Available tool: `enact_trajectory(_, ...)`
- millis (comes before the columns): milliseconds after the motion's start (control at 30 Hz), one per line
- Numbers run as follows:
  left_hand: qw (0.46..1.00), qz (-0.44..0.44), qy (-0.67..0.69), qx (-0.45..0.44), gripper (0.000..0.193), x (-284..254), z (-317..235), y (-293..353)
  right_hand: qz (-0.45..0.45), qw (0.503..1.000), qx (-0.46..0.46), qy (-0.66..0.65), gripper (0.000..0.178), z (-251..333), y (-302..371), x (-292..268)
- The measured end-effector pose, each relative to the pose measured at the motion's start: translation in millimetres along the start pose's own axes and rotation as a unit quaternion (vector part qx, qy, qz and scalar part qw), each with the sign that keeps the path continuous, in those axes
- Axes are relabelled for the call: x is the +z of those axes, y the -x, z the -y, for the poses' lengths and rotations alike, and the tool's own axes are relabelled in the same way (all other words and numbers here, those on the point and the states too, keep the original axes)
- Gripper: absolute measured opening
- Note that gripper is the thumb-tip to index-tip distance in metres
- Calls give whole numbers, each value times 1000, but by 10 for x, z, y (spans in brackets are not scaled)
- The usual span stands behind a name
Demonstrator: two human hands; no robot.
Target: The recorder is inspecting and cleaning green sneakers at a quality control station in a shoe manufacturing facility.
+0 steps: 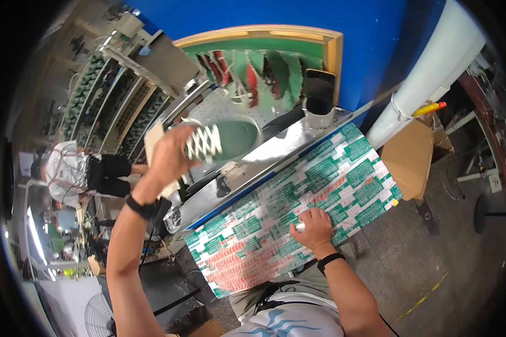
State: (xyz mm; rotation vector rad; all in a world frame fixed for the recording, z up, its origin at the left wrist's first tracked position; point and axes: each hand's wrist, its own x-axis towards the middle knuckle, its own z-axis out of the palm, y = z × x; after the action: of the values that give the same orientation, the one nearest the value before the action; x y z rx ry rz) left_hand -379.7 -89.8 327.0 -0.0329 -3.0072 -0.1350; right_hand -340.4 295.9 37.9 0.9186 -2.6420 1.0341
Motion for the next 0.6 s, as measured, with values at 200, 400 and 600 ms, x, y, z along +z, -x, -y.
enact_trajectory(200, 969, 151, 24, 193, 49, 254, -743, 1435, -14, 1000, 0, 20, 28, 39, 40, 30)
enact_trajectory(400, 983, 171, 22, 63, 50, 1242, -1060, 2672, -21, 998, -39, 43, 29, -59, 130, 129)
enact_trajectory(600, 902, -181, 197, -340, 70, 1900, -1590, 3633, -22, 996, -71, 56, 26, 33, 93, 128)
